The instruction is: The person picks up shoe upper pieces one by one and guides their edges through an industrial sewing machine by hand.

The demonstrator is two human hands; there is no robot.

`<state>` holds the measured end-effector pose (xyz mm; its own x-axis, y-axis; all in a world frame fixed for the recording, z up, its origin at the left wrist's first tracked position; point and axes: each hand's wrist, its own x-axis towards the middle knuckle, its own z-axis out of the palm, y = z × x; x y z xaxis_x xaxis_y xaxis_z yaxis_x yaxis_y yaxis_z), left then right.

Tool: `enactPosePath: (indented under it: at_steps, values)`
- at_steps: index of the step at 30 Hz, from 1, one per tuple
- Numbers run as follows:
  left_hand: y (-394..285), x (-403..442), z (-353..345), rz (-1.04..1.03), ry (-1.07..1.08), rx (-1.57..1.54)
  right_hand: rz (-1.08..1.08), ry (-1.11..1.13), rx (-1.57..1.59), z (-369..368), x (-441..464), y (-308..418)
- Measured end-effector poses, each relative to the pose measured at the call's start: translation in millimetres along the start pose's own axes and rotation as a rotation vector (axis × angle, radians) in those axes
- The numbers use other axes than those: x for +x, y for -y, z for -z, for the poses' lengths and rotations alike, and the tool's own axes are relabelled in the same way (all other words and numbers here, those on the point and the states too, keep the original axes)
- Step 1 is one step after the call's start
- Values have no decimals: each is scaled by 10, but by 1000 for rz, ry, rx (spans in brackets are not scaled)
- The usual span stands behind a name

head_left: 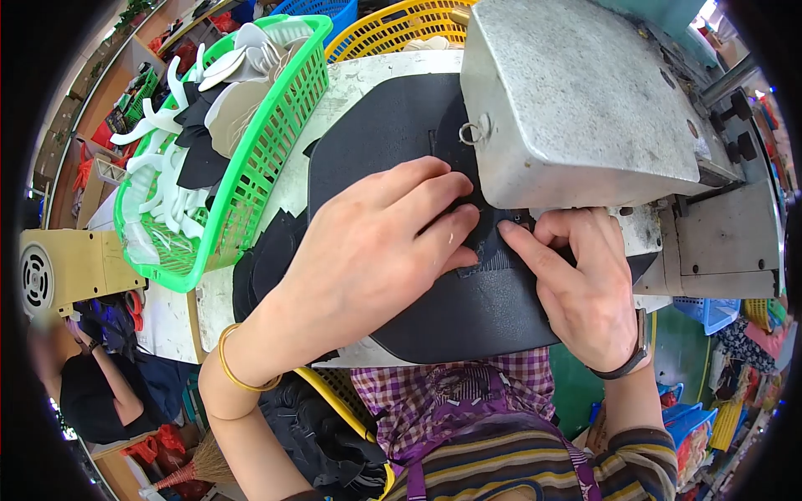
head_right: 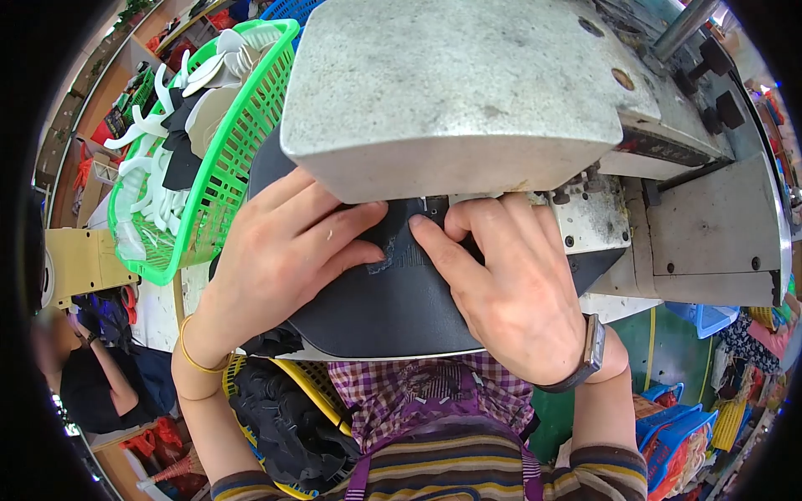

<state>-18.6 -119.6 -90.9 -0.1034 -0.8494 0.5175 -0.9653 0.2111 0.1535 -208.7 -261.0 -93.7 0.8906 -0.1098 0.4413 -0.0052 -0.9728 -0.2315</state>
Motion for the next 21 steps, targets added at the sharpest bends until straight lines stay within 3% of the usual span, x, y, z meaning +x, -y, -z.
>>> enactPosePath:
  at_steps: [8,14,21]
  values:
    - [-40,-30,-77,-2,-36,56,-17,18,-34,-9,-6,5]
    - [-150,-63,23,171,106,-35,-36,27,-28,2,-9,20]
    - [-227,-56,14,209,157,83,-39,43,-48,10,-9,34]
